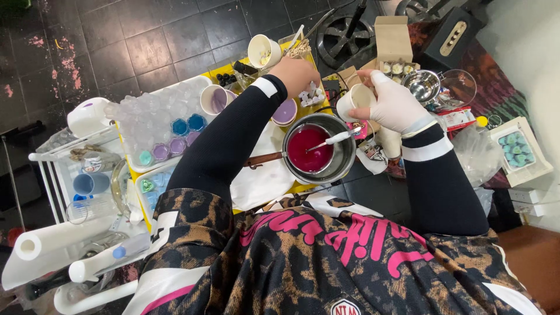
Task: Stirring melted wax and adding liquid pigment to a pot for candle production.
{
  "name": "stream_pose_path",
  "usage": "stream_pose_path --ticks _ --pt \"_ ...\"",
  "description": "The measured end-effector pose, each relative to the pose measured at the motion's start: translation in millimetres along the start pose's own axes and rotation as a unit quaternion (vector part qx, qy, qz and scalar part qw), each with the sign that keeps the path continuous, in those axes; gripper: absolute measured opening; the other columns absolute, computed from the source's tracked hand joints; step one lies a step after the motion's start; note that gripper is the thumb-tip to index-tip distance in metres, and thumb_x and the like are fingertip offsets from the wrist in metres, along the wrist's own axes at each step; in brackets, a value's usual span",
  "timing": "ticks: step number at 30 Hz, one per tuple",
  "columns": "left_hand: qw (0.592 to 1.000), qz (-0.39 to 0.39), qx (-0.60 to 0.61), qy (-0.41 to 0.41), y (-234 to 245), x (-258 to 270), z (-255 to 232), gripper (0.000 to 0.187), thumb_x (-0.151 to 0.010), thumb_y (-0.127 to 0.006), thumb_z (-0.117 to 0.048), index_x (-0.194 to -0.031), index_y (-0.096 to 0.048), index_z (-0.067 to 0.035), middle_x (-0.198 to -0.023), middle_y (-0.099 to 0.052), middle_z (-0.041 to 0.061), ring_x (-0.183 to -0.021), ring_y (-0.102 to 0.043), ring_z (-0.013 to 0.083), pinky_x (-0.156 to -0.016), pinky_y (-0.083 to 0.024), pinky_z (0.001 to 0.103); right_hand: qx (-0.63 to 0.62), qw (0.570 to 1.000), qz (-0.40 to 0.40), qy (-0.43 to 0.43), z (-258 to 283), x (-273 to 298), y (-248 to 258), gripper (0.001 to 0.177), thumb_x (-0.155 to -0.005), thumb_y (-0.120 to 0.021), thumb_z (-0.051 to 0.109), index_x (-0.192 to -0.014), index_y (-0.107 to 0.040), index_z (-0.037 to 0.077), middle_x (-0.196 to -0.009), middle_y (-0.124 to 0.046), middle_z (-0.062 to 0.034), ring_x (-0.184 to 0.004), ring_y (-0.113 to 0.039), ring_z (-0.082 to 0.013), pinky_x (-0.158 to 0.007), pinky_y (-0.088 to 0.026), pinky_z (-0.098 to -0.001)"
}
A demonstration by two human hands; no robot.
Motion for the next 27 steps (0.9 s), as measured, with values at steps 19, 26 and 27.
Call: stream_pose_path --ticks 19,26,27 --pt "0.969 -0.179 0.166 0.041 95 63 -3 0.03 -0.095 -0.078 -0.029 -0.104 -0.066 -0.003 -0.091 -0.07 0.012 -0.083 -0.069 0.0284 -0.074 -0.054 0.038 0.012 0.997 -0.002 0.076 45 -28 -7 0.094 -0.071 -0.092 0.03 -0.147 -0.045 0.001 -0.125 -0.066 -0.0155 -0.113 -0.067 -0.0259 -0.096 -0.052 -0.0354" --pt "0.939 -0.255 0.219 0.075 117 126 -15 0.03 -0.094 -0.081 -0.025 -0.093 -0.062 -0.003 -0.079 -0.07 0.008 -0.072 -0.07 0.0221 -0.066 -0.055 0.033 0.156 0.981 0.036 0.112 52 -70 -46 0.079 -0.069 -0.093 0.037 -0.131 -0.058 0.004 -0.127 -0.065 -0.0196 -0.115 -0.065 -0.0355 -0.096 -0.051 -0.0433" --pt "0.933 -0.266 0.224 0.089 115 135 -15 0.029 -0.096 -0.08 -0.024 -0.093 -0.061 -0.003 -0.08 -0.071 0.008 -0.072 -0.07 0.0212 -0.066 -0.055 0.033 0.172 0.976 0.03 0.132 51 -75 -51 0.081 -0.068 -0.093 0.038 -0.132 -0.057 0.003 -0.13 -0.063 -0.02 -0.115 -0.064 -0.0375 -0.096 -0.05 -0.0449"
Point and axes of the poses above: each hand's wrist, its own x-axis away from the middle knuckle, its own y-axis out of the back of the hand, z = x × y, the point moved 5 cm from there along -x, towards the middle knuckle
